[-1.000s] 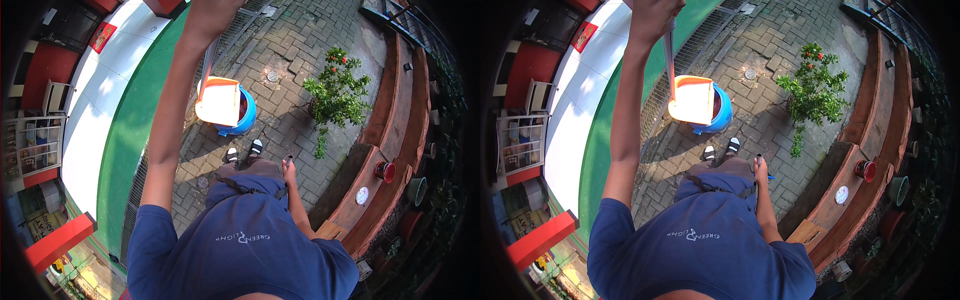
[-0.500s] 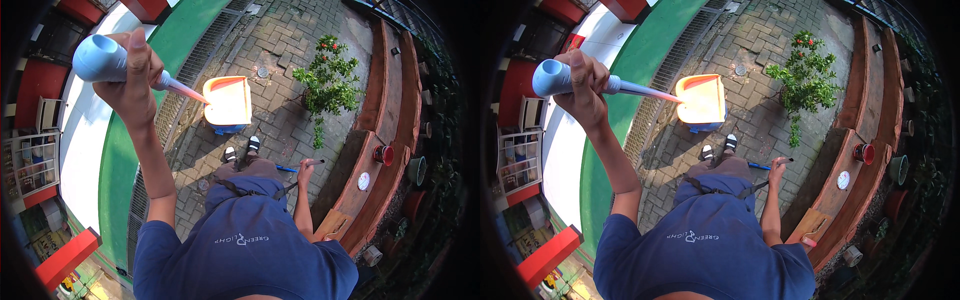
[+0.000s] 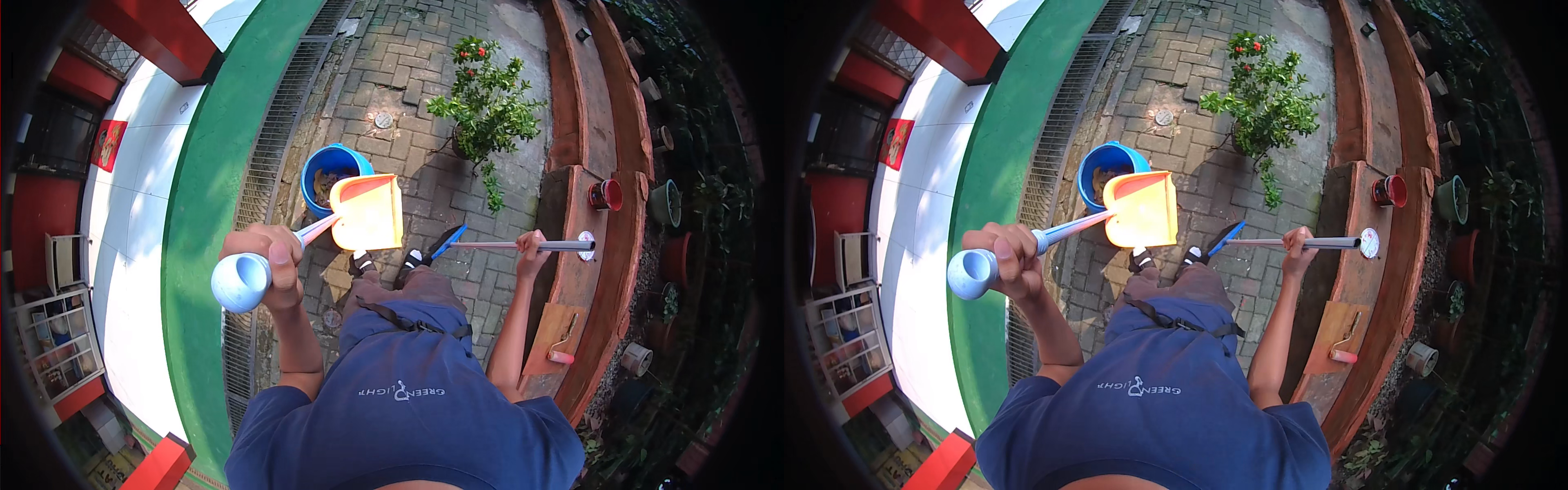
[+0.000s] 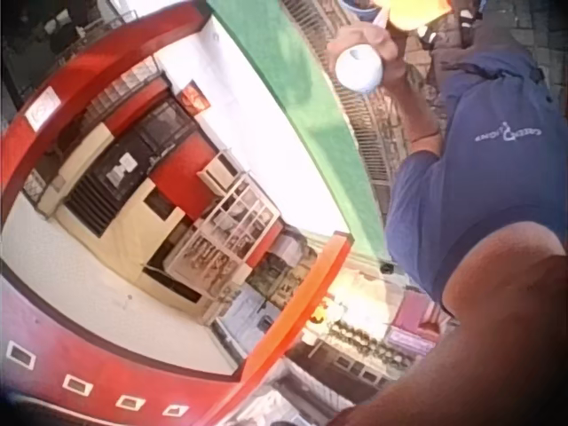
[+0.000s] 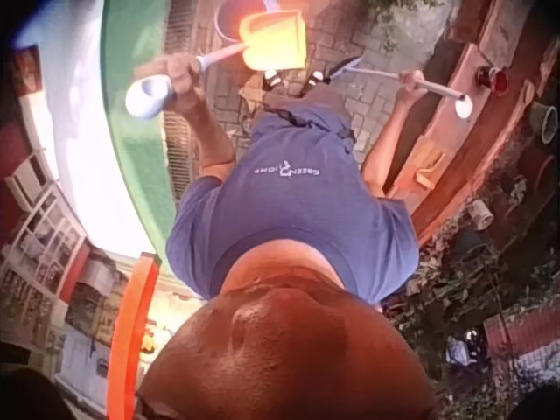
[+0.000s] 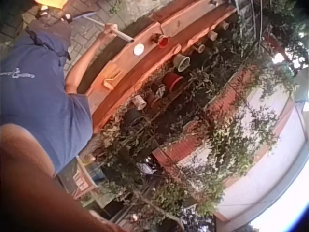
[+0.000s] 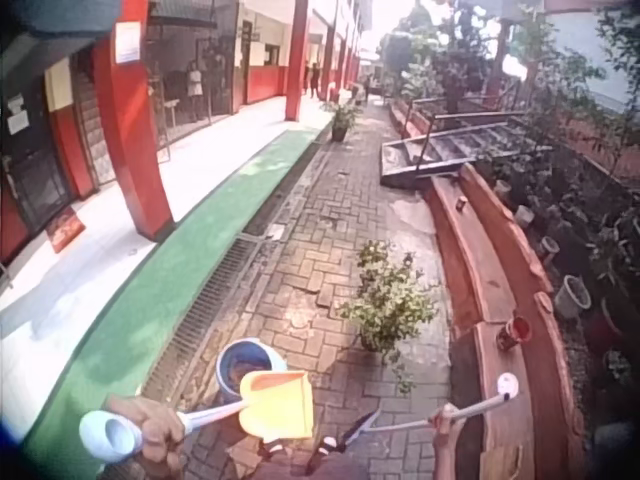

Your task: The person sweeps debris from an outdoor brick-paved area into a dustpan with a broom, then disposes of it into a trash bin.

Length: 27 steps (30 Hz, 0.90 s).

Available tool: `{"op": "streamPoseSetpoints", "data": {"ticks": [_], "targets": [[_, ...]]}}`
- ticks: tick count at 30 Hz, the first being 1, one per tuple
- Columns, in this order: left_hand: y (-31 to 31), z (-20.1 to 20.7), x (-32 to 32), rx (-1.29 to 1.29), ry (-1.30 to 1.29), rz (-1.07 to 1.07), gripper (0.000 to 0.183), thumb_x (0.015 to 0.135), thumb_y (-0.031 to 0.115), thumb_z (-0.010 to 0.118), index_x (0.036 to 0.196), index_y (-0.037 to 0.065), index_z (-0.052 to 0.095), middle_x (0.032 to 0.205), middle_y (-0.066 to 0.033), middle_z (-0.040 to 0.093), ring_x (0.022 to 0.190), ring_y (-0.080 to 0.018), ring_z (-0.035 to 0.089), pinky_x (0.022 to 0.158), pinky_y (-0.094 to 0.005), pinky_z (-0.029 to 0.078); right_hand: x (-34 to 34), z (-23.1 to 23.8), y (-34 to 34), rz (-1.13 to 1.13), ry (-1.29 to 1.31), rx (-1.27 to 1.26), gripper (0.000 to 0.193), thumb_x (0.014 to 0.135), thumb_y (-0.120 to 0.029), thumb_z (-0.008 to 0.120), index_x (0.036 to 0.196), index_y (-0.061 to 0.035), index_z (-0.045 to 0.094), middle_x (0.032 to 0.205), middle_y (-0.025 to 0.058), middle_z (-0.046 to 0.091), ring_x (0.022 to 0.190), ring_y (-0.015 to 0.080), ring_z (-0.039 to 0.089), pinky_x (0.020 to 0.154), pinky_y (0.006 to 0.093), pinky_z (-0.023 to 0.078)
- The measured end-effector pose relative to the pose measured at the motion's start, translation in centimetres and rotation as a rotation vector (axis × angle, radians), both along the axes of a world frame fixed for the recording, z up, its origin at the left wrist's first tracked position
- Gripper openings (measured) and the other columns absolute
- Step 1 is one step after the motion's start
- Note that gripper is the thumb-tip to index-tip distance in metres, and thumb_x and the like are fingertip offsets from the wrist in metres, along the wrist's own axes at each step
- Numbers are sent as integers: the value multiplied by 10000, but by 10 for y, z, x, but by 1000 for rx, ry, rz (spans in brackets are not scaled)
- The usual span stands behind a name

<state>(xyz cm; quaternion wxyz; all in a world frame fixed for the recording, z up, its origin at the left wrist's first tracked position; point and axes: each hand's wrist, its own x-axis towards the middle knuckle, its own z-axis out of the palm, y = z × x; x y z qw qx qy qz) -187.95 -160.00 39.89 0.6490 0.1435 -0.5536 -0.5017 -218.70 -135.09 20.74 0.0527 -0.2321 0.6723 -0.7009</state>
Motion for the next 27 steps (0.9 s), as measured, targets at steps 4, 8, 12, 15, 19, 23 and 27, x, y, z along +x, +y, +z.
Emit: {"op": "streamPoseSetpoints", "data": {"ticks": [4,8,12,15,19,23,27], "targets": [[31,0,-30,-34,-100,14,155,743,46,584,699,37,437,531,-34,467,432,-100,447,421,-226,388,1,-2,49,185,-127,127,283,883,-185,419,652,-25,379,643,52,410,628,127,415,634,276,384],[62,-9,-65,-31,-167,-20,148,718,31,595,643,36,468,523,-32,486,436,-104,468,437,-231,392,-4,-12,105,112,141,630,167,879,-179,422,903,-25,484,904,98,418,905,176,425,791,277,362],[101,-10,-126,-72,-236,-90,156,714,30,601,618,27,478,526,-31,494,430,-97,458,430,-226,370,-29,-40,172,185,-591,692,235,892,-274,439,1019,-85,501,714,34,519,634,113,523,524,209,392],[129,-9,-172,-50,-325,-206,170,699,26,607,582,26,484,537,-33,510,418,-89,438,412,-230,328,-38,-52,207,94,-821,460,224,884,-298,473,1024,-125,491,815,78,622,643,102,590,437,198,398],[156,-11,-230,12,-355,-359,164,690,15,605,577,40,488,529,-25,493,416,-88,417,410,-228,316,-53,-45,245,95,-788,256,199,880,-227,472,1039,-107,476,928,113,613,859,165,620,503,252,505],[179,-11,-286,57,-341,-471,203,721,16,568,590,59,420,502,-3,418,402,-74,364,391,-232,298,-79,-41,274,58,-970,29,190,868,-179,479,1042,-103,474,994,146,595,929,199,604,558,294,547],[201,-5,-343,84,-136,-680,209,822,43,473,694,95,315,463,7,319,318,-71,233,309,-240,238,-115,-37,297,-31,-937,83,247,840,-198,535,1047,-87,459,1040,161,579,964,204,591,593,326,552]]}}
